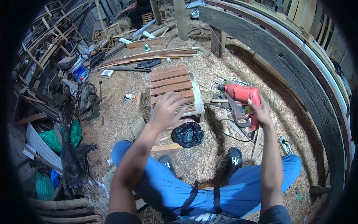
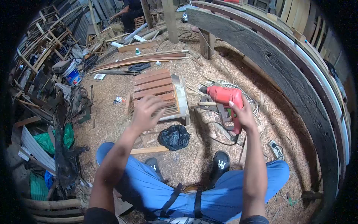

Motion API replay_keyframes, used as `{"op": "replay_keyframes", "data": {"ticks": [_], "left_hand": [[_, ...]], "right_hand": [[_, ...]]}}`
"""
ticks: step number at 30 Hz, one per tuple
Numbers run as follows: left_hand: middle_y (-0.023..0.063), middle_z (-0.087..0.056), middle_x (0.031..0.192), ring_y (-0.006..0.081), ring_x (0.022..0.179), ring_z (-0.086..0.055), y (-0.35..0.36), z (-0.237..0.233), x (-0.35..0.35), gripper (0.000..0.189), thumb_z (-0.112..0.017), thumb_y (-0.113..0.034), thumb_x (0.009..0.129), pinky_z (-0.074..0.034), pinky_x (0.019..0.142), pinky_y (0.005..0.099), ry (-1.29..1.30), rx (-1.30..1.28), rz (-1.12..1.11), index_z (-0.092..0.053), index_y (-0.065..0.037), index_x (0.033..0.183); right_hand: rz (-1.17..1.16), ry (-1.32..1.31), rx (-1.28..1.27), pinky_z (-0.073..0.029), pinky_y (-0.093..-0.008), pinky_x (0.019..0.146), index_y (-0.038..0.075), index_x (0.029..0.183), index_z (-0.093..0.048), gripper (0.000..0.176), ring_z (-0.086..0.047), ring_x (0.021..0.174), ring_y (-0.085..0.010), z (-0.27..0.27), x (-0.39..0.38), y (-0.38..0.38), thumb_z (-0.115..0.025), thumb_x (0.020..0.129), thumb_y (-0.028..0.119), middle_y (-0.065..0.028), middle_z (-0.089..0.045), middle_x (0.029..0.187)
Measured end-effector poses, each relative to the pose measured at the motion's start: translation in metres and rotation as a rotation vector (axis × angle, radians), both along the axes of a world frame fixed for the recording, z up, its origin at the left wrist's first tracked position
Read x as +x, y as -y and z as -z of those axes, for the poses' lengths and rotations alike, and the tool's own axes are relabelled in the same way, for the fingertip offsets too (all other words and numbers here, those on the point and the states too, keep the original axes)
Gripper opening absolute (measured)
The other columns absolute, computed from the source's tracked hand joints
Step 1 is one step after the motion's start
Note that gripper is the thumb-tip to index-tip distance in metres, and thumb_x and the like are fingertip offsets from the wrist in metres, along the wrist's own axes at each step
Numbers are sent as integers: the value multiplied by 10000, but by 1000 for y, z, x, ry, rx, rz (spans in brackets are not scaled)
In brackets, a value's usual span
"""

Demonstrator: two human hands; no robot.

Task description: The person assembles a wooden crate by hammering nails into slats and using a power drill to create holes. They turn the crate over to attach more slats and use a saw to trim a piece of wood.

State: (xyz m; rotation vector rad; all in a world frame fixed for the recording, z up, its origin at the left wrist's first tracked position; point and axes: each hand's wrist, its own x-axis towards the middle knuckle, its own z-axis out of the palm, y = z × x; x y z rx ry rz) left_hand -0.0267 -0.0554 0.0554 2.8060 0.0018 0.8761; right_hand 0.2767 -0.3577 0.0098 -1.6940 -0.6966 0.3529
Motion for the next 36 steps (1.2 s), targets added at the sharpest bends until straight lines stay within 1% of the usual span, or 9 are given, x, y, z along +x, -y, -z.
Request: {"op": "replay_keyframes", "data": {"ticks": [1,2,3,6,10,15,20,28,36], "left_hand": [[91,-701,1232,351,1238,-595,-8,-1,2,341,-801,-253,881,-517,1014,469,79,54,-114,-739,-77,1166],[99,-658,1370,383,1342,-539,-10,0,5,467,-803,-367,881,-450,1101,537,37,40,-203,-722,-90,1248],[99,-658,1370,383,1342,-539,-10,4,9,467,-803,-367,881,-450,1101,537,43,36,-199,-722,-90,1248],[101,-535,1559,397,1452,-442,-9,17,23,791,-783,-540,857,-240,1241,608,-74,35,-301,-557,-149,1506],[18,-494,1606,352,1469,-439,-13,42,29,771,-795,-482,856,-195,1253,630,-123,77,-355,-536,-204,1527],[25,-492,1608,350,1477,-433,-13,44,29,719,-794,-379,869,-202,1251,629,-130,45,-363,-542,-203,1520],[38,-499,1600,355,1480,-435,-13,45,28,698,-798,-303,863,-213,1245,633,-104,19,-357,-553,-200,1508],[43,-504,1595,352,1485,-431,-13,46,30,703,-803,-293,858,-203,1244,646,-81,19,-354,-554,-198,1508],[41,-507,1592,343,1487,-430,-13,48,29,722,-807,-296,855,-199,1247,640,-81,20,-355,-543,-203,1520]], "right_hand": [[-57,7,69,-527,-334,993,21,1540,-470,681,-661,1106,-178,-21,1,-8,-774,966,224,-119,-687,1302],[-113,-22,-44,-534,-325,975,23,1530,-480,669,-661,1095,-168,-68,-11,-13,-777,962,214,-110,-690,1285],[-169,-52,-158,-541,-316,956,25,1521,-490,657,-662,1084,-159,-106,-19,-21,-779,959,203,-101,-694,1267],[-404,249,-77,-551,-305,923,32,1522,-493,687,-661,1060,-146,-146,-9,-58,-801,945,240,-91,-695,1246],[-546,315,-217,-550,-363,987,42,1554,-473,776,-666,1120,-191,-193,-22,-100,-829,918,308,-123,-699,1277],[-547,518,-414,-545,-412,1017,30,1512,-516,800,-686,1178,-269,-228,-43,-136,-839,882,403,-190,-703,1301],[-598,601,-449,-548,-401,993,30,1497,-530,774,-704,1127,-269,-227,-27,-155,-833,888,400,-189,-714,1272],[-625,547,-469,-589,-359,801,76,1505,-537,718,-703,986,-199,-230,-29,-161,-820,908,355,-141,-734,1188],[-643,588,-519,-590,-379,880,33,1513,-511,801,-684,1062,-214,-233,-22,-169,-832,891,423,-159,-697,1236]]}}
